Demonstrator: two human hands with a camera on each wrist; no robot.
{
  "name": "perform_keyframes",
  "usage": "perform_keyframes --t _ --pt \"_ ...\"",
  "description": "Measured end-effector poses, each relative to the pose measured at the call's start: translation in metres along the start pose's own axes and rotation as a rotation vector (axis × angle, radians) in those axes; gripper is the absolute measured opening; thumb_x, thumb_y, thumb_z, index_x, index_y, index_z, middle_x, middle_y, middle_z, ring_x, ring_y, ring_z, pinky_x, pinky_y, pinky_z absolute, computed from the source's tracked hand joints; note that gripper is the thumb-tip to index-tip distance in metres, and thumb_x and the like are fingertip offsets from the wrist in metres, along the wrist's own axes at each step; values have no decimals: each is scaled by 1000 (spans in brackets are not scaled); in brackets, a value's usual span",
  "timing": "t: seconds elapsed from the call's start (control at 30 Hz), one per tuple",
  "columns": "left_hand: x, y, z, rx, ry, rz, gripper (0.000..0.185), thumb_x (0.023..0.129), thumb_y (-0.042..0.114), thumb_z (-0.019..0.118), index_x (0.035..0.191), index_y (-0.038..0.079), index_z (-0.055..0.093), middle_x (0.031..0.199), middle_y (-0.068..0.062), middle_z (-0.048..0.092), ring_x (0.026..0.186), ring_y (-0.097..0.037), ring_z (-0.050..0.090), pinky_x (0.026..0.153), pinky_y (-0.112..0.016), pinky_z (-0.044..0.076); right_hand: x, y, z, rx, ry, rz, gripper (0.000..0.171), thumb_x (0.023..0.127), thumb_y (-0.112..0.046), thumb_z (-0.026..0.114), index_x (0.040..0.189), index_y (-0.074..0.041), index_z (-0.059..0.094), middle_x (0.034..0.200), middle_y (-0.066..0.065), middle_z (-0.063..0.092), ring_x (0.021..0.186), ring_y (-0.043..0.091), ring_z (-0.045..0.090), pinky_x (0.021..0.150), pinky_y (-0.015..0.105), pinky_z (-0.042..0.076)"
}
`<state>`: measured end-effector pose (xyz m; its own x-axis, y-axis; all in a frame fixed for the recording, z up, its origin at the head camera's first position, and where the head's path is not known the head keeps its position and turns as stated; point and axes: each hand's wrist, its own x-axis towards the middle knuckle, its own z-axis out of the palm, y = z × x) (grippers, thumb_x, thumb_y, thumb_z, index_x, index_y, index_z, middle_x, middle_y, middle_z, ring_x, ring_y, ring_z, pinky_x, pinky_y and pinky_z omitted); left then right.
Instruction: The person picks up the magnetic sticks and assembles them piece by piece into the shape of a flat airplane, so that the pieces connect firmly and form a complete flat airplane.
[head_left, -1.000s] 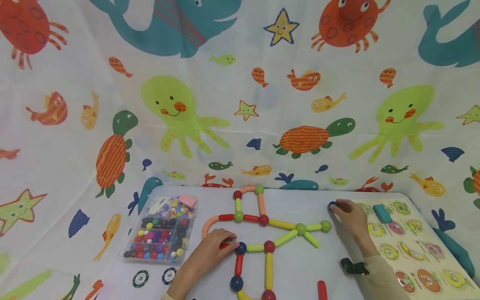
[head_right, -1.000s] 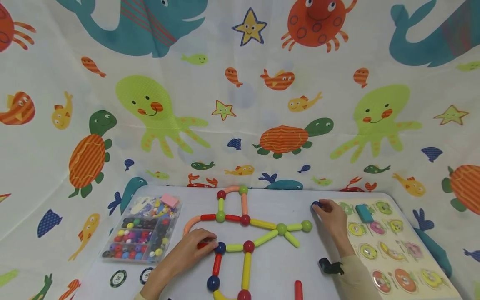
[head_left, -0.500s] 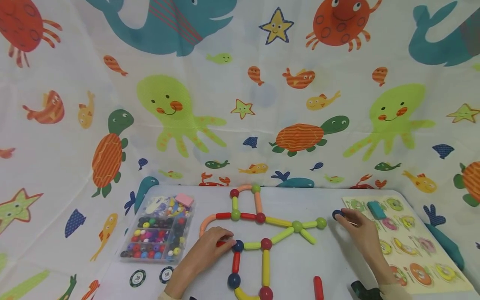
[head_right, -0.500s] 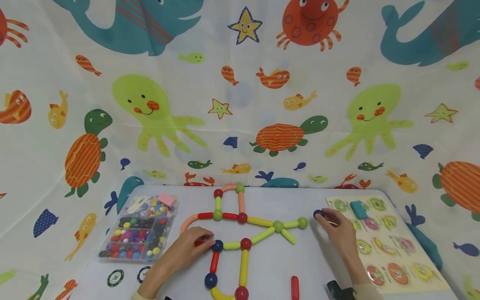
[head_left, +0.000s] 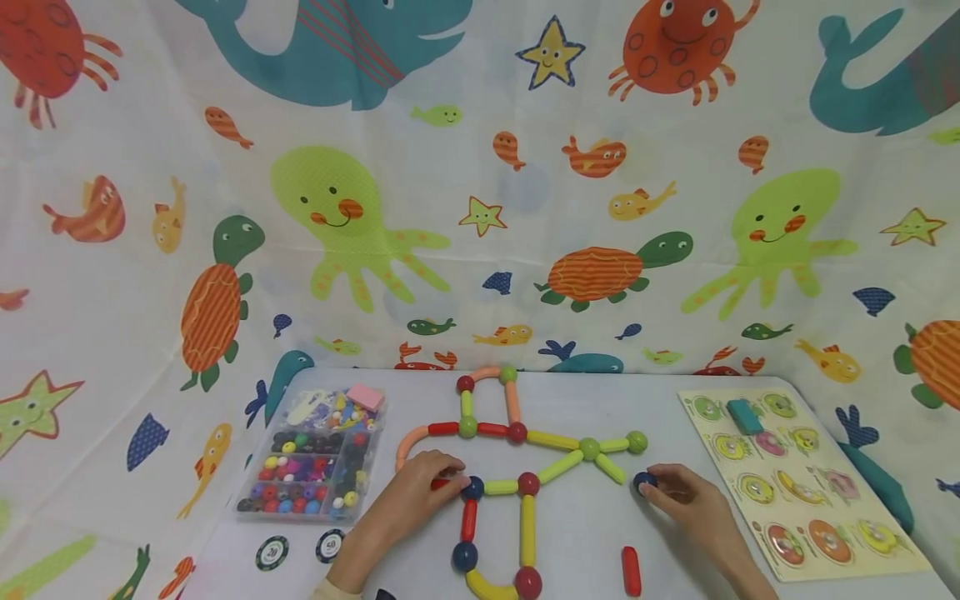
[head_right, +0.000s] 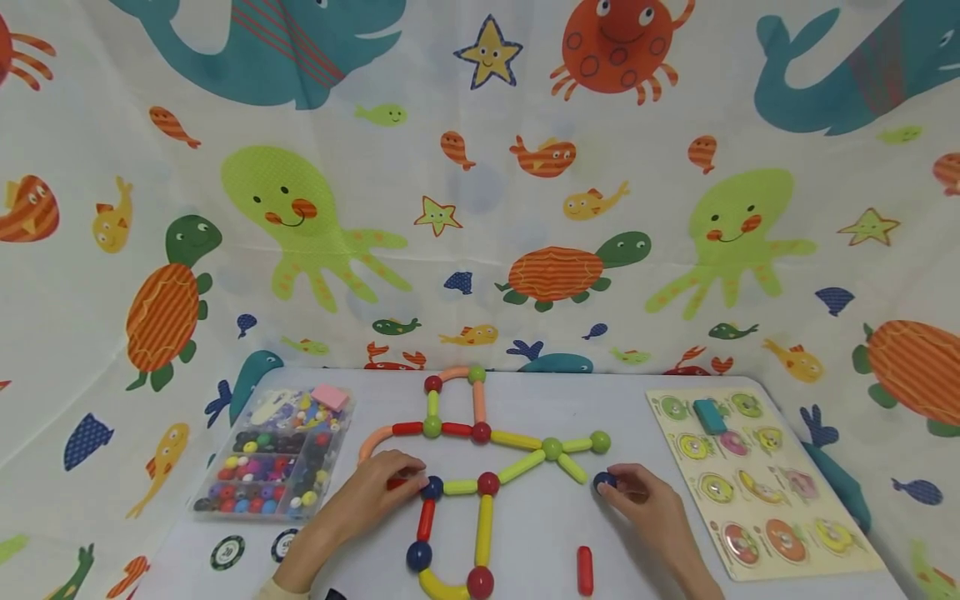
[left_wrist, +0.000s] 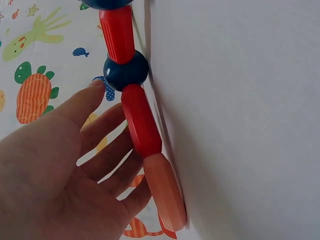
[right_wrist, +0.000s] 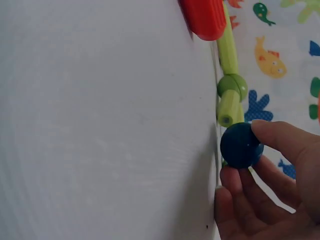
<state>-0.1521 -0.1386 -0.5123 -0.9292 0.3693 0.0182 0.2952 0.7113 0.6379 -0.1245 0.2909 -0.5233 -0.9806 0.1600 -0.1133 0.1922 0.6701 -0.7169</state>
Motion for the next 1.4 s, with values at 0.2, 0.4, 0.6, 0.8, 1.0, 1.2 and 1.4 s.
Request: perform_keyframes --t 0.2,0.4,0.6,0.8,1.0,1.2,1.4 --pt "0 -1 1 -2 -4 -3 35 97 46 66 121 22 72 113 11 70 103 -4 61 94 -34 56 -1 -2 6 -29 -18 -4 45 86 -41 80 120 -14 69 104 0 72 92 11 63 79 16 53" --pt "1 -1 1 3 -9 -9 35 97 46 66 121 22 72 112 11 70 102 -4 61 94 -34 56 1 -4 9 -30 -23 -6 43 87 -38 80 121 -13 69 105 1 71 95 13 63 80 16 52" --pt "1 2 2 -5 -3 -17 35 97 47 65 121 23 71 113 13 68 104 -4 61 94 -34 55 2 -4 10 -19 -26 7 43 88 -36 79 123 -13 67 106 1 70 97 14 62 81 16 52" --pt "10 23 0 7 33 25 30 98 41 65 120 21 71 115 11 68 113 -11 61 99 -40 54 2 -5 9 -16 -27 3 45 88 -38 79 125 -14 67 109 2 71 99 15 63 82 17 51" --pt "39 64 5 43 -31 126 33 98 36 68 126 19 69 122 7 67 118 -13 59 101 -36 53 3 -4 10 -18 -30 6 46 88 -39 79 125 -13 67 108 1 71 97 13 63 81 18 52" --pt "76 111 28 91 -96 303 33 97 31 70 128 19 70 124 7 67 117 -8 57 100 -24 51 5 -3 9 0 -20 -6 45 88 -36 79 124 -12 67 106 2 71 94 13 63 79 18 52" --pt "101 143 61 191 -173 405 31 97 27 69 127 19 71 125 7 67 117 -7 57 102 -19 48 4 -2 10 14 -27 -11 45 87 -37 80 123 -13 68 102 0 71 91 11 62 78 19 52"
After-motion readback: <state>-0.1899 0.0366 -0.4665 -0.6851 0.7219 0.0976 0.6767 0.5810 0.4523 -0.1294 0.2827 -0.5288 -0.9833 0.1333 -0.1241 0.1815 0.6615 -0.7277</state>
